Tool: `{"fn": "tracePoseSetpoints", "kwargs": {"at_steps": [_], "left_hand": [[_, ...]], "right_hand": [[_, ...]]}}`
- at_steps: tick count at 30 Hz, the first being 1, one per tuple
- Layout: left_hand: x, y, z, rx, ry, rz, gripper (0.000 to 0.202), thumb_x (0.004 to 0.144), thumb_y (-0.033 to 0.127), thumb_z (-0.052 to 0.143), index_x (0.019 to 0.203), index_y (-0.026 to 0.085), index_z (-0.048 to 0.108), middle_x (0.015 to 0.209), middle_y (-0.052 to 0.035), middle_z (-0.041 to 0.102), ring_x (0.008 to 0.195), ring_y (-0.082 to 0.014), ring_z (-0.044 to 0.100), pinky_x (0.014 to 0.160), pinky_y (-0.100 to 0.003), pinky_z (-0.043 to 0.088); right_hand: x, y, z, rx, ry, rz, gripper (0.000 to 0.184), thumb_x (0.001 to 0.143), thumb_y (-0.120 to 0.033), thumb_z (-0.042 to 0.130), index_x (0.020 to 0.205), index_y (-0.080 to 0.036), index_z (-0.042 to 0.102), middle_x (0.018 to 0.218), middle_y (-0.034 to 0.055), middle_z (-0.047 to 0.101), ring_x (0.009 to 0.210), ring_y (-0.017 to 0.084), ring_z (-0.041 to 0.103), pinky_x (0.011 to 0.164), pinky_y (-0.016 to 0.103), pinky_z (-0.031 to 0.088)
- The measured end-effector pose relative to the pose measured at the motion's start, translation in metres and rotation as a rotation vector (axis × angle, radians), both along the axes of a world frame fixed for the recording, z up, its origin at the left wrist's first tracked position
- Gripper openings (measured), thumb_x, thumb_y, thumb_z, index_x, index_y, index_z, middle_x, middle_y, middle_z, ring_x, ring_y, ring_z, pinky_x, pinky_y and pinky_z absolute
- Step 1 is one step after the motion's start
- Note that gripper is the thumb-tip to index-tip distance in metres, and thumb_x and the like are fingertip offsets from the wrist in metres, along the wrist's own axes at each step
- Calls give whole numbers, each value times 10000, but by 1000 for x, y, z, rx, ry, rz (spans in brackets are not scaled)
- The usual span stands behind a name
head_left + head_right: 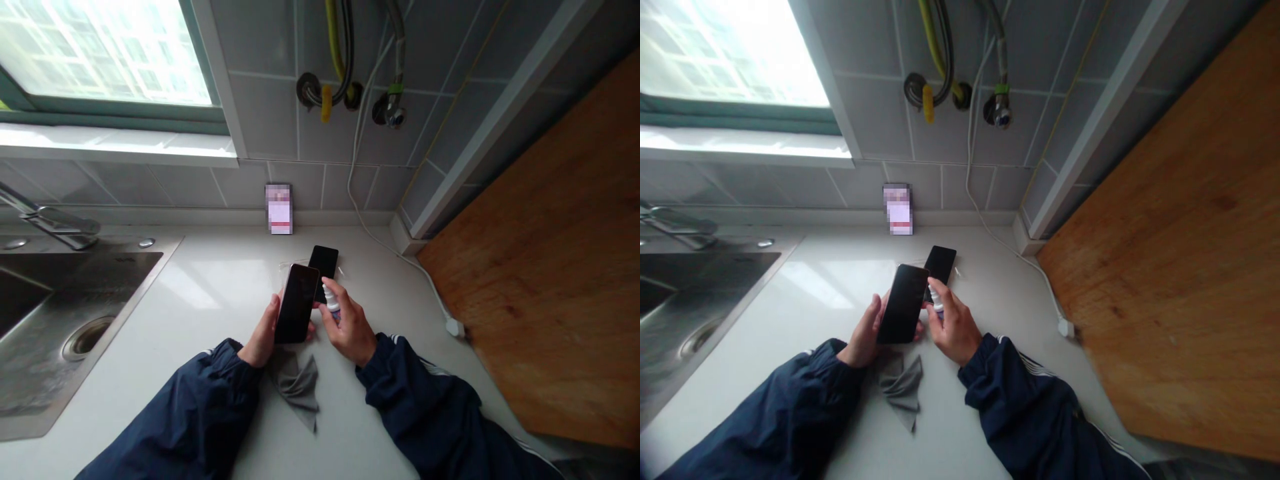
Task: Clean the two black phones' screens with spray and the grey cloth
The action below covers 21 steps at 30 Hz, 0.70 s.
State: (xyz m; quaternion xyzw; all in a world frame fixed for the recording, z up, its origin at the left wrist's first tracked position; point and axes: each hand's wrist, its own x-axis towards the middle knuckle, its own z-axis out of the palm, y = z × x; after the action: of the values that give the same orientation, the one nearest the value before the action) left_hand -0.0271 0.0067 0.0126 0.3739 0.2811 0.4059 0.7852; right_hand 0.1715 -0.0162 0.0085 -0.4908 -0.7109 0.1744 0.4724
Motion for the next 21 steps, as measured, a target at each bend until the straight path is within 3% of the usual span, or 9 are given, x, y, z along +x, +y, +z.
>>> {"fn": "tracePoseSetpoints", "kwargs": {"at_steps": [3,8,13,21], "left_hand": [[-2,3,5,0,-34,6,834,910,759,557,1481,152,535,1250,-209,742,864,-318,775,734,-438,644],[-6,9,14,-64,-129,16,809,978,714,442,1497,98,508,1356,-276,676,835,-332,783,699,-460,648],[-10,11,17,-135,-123,52,804,1005,696,344,1585,142,406,1460,-278,606,825,-346,787,585,-447,645],[-9,10,15,-121,-114,43,810,1010,688,328,1570,110,422,1455,-297,602,799,-350,789,540,-423,639]], "right_hand": [[4,3,-4,-15,77,-107,662,992,-271,606,1601,-262,345,1333,129,689,1090,250,731,955,396,614],[17,10,-6,-91,178,-276,482,964,-353,626,1421,-236,531,1128,85,724,857,213,720,784,343,608],[29,18,-12,-113,230,-307,291,950,-390,640,1185,-223,600,786,-22,621,628,152,588,630,277,510],[34,22,-16,-75,301,-328,217,900,-413,696,907,-215,609,776,-20,605,651,138,558,636,267,469]]}}
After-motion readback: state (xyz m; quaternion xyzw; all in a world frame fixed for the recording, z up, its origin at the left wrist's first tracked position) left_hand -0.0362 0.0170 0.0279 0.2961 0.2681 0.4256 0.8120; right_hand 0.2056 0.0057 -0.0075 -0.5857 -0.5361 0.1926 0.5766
